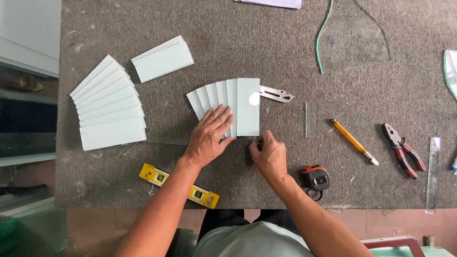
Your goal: Measuring and aligning small glass tiles on a workbench using a level and marking tools.
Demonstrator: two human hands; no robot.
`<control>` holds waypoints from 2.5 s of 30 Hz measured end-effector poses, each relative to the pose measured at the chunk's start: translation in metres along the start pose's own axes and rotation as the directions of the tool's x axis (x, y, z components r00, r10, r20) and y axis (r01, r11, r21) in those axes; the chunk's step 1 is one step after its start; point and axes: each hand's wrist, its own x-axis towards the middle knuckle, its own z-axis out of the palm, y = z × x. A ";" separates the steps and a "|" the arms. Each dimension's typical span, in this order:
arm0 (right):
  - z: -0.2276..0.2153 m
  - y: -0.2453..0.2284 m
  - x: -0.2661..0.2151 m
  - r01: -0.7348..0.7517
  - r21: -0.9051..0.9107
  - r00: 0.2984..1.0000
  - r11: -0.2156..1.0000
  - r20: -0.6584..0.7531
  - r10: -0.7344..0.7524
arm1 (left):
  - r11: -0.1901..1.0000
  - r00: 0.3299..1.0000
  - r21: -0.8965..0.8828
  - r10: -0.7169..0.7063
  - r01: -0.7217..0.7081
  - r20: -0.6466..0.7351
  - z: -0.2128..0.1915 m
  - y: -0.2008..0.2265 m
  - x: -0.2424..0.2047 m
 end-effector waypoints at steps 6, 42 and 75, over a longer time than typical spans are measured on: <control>0.006 0.013 -0.002 0.024 0.049 0.998 0.999 -0.063 -0.021 | 1.000 1.000 0.011 0.000 0.000 -0.003 -0.009 0.006 0.004; 0.005 -0.002 -0.001 -0.002 0.049 1.000 0.999 0.020 0.001 | 0.997 0.999 0.075 -0.033 0.031 0.017 -0.017 0.014 0.009; -0.016 -0.061 -0.116 0.390 0.275 0.682 0.879 0.555 -0.477 | 0.276 0.401 -0.540 -0.907 0.795 0.128 -0.076 0.151 -0.125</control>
